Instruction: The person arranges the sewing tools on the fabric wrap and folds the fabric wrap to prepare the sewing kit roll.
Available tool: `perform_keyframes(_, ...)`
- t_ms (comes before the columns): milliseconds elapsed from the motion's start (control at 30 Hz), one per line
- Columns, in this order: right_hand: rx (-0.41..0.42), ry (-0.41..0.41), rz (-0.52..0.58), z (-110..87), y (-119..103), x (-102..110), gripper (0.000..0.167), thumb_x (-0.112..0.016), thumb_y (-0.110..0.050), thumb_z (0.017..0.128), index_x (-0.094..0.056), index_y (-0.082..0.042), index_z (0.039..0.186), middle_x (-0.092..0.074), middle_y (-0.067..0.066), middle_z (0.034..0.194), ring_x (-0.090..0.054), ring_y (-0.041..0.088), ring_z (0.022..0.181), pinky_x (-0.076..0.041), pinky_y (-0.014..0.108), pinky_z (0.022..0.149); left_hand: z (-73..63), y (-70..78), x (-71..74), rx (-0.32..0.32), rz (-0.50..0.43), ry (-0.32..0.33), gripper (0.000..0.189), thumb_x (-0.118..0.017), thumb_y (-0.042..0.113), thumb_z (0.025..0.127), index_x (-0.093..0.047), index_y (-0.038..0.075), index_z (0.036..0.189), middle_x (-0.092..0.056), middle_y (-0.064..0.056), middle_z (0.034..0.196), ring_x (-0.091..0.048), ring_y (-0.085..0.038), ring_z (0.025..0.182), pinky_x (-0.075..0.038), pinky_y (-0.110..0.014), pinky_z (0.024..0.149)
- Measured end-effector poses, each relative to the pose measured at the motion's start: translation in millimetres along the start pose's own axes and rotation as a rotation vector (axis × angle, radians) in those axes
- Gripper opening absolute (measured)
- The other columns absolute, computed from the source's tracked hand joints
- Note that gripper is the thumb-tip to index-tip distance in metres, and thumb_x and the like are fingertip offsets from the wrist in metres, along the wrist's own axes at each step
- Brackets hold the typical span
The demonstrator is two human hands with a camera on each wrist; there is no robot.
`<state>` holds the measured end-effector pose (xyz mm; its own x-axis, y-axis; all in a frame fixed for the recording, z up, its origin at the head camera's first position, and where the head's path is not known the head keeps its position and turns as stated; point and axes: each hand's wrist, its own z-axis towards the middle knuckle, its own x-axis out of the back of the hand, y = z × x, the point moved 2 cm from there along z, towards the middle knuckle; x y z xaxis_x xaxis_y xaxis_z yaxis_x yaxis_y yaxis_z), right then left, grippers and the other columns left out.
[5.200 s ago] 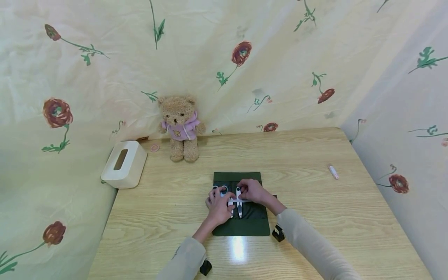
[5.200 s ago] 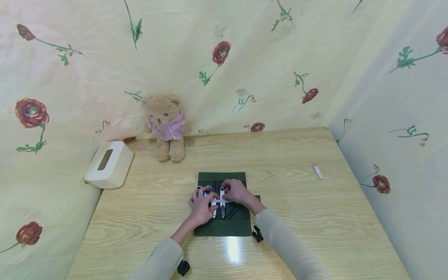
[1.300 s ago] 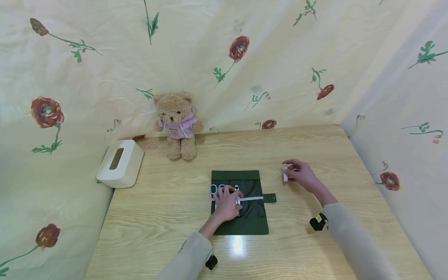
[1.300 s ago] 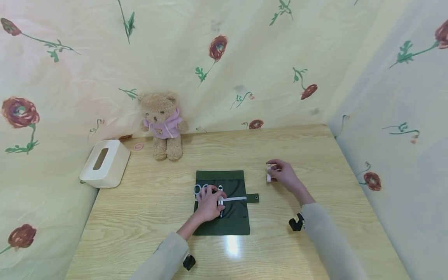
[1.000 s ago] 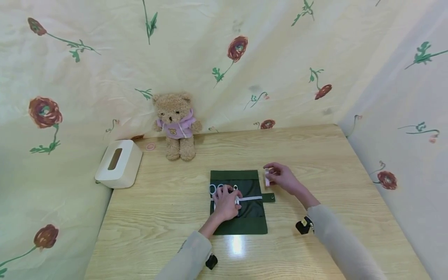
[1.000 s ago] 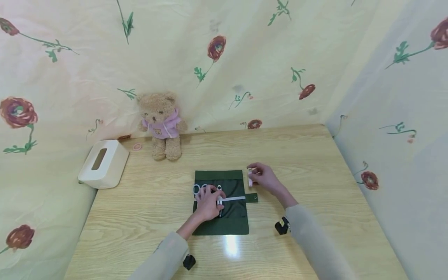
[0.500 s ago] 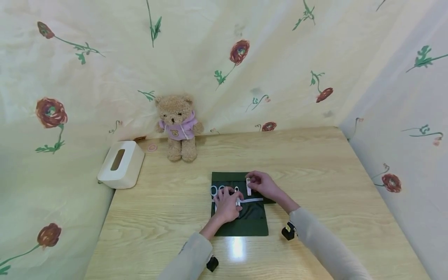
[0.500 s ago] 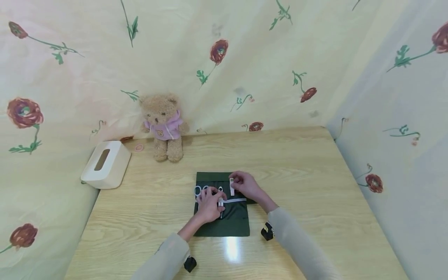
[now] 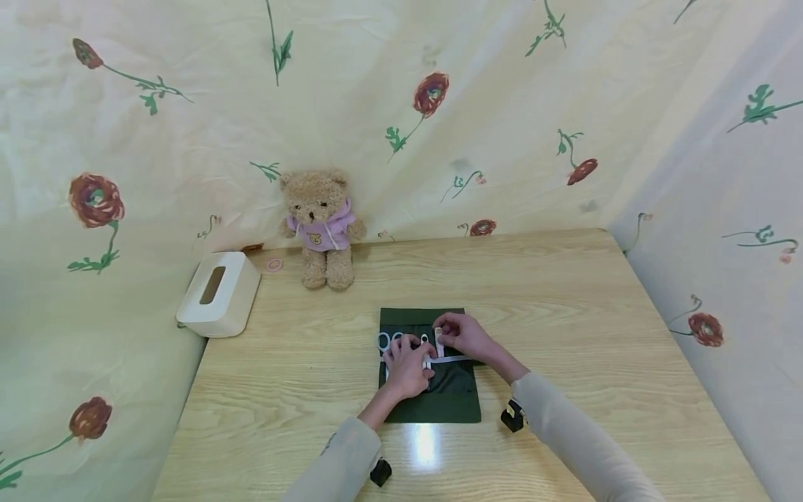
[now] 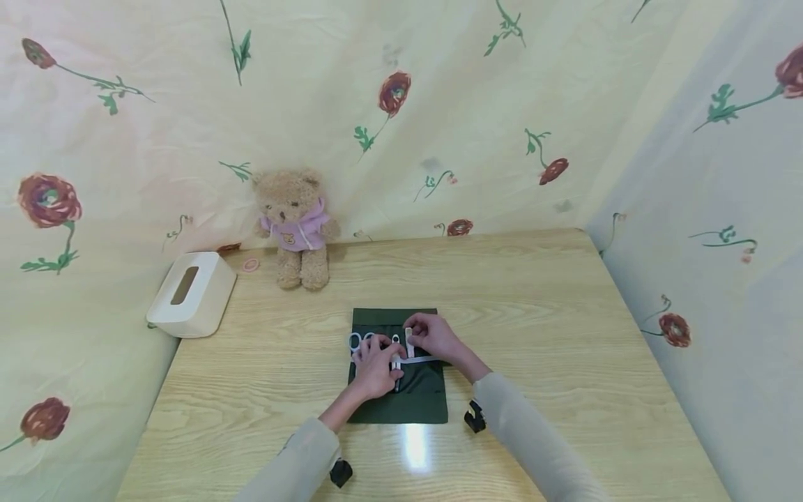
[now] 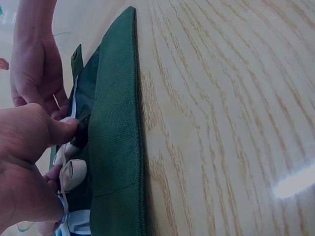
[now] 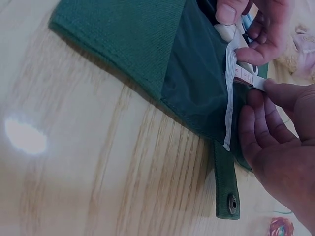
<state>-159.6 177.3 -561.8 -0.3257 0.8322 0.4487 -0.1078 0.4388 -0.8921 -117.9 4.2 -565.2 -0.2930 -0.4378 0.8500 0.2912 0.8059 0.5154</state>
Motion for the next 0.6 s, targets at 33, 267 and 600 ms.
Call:
perform_keyframes(33,0.003,-0.006,-0.010,-0.2,-0.9,-0.2,0.020,-0.066,0.003,0.091,-0.065,0.003,0.111,-0.061,0.006,0.088,-0.055,0.019,0.076,-0.046,0.031,0.068,-0.1,-0.1,0.2,-0.001,-0.001,0.001,0.023,-0.078,0.014,0.086,-0.063,0.024,0.101,-0.041,-0.012,0.129,-0.031,-0.038,0.120,-0.026,-0.062,0.095)
perform_keyframes(267,0.000,-0.025,-0.045,-0.6,-4.9,-1.9,0.018,-0.067,0.002,0.091,-0.066,0.001,0.110,-0.061,0.003,0.085,-0.054,0.018,0.074,-0.046,0.031,0.067,-0.8,0.3,1.7,0.005,-0.007,-0.008,0.021,-0.076,0.013,0.087,-0.063,0.023,0.101,-0.040,-0.012,0.130,-0.030,-0.037,0.121,-0.025,-0.061,0.095)
perform_keyframes(600,-0.016,-0.032,-0.061,-1.9,-4.5,-3.3,0.018,-0.067,0.002,0.091,-0.067,0.000,0.109,-0.061,0.004,0.086,-0.054,0.018,0.075,-0.046,0.032,0.067,-1.5,2.2,2.5,0.014,-0.004,-0.013,0.021,-0.076,0.014,0.087,-0.065,0.023,0.103,-0.040,-0.011,0.130,-0.031,-0.037,0.121,-0.025,-0.061,0.096)
